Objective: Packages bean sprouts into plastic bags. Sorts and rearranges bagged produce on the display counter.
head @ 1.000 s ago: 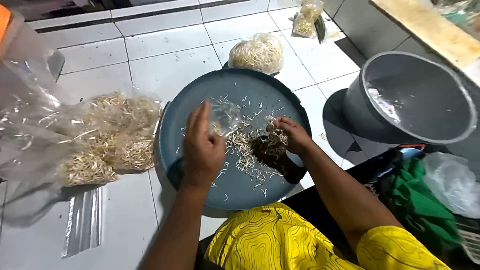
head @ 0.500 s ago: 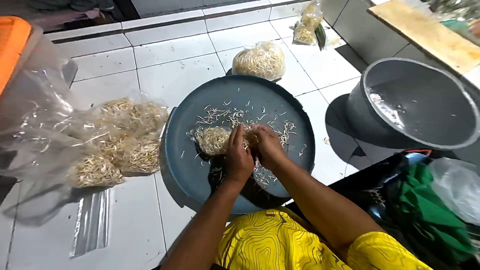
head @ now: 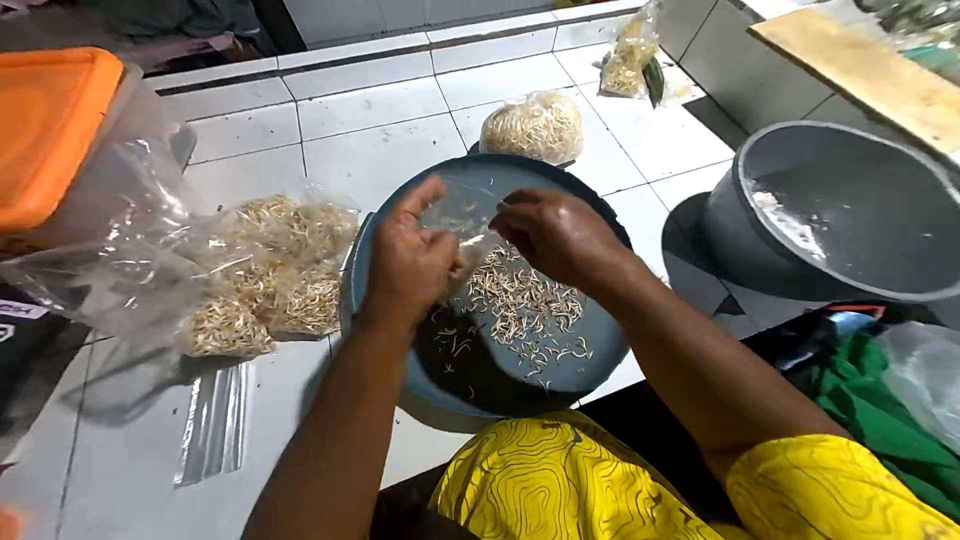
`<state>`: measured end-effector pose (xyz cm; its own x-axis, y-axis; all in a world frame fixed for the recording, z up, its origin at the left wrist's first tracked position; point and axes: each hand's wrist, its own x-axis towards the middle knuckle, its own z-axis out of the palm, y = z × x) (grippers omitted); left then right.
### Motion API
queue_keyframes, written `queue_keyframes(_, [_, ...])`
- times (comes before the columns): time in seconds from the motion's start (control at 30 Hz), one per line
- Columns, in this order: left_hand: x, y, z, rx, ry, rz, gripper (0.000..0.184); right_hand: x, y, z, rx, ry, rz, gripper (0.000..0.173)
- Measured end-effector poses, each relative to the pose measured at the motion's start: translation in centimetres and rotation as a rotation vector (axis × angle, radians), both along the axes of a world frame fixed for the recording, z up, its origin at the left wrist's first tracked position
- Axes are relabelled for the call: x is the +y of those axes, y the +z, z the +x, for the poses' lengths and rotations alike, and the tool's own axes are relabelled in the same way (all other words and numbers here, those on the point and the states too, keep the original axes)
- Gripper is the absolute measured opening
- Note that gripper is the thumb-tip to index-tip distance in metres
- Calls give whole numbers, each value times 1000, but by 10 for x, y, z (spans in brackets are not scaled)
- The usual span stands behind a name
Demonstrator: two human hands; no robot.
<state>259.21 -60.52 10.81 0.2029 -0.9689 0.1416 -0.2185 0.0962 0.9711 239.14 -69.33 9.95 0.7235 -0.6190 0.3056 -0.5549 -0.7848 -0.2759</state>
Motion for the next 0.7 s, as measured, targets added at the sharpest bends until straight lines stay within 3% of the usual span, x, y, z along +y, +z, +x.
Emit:
queue_keyframes(0.17, [2, 20, 25, -148, -19, 49, 47, -6, 17, 18, 87, 74, 13, 18])
queue_keyframes(0.23, [1, 12, 38, -401, -122, 22, 36, -11, 18, 19, 52, 70, -1, 18])
queue_keyframes(0.3, [-1, 4, 46, -697, -186, 33, 45, -14, 16, 16, 32, 75, 6, 18])
queue_keyframes(0.4, [-4, 0, 51, -1028, -189, 88, 26, -15, 10, 11, 109, 68, 78, 17])
queue_keyframes(0.43, [-5, 3, 54, -1083, -173, 43, 29, -16, 12, 9, 87, 43, 63, 17])
queue_keyframes(0.53, [-4, 23, 56, -1042, -142, -159, 39, -19, 27, 5, -49, -23, 20, 20])
queue_keyframes(0.7, [1, 43, 41, -914, -123, -248, 27, -18, 33, 7, -441, 25, 246, 20])
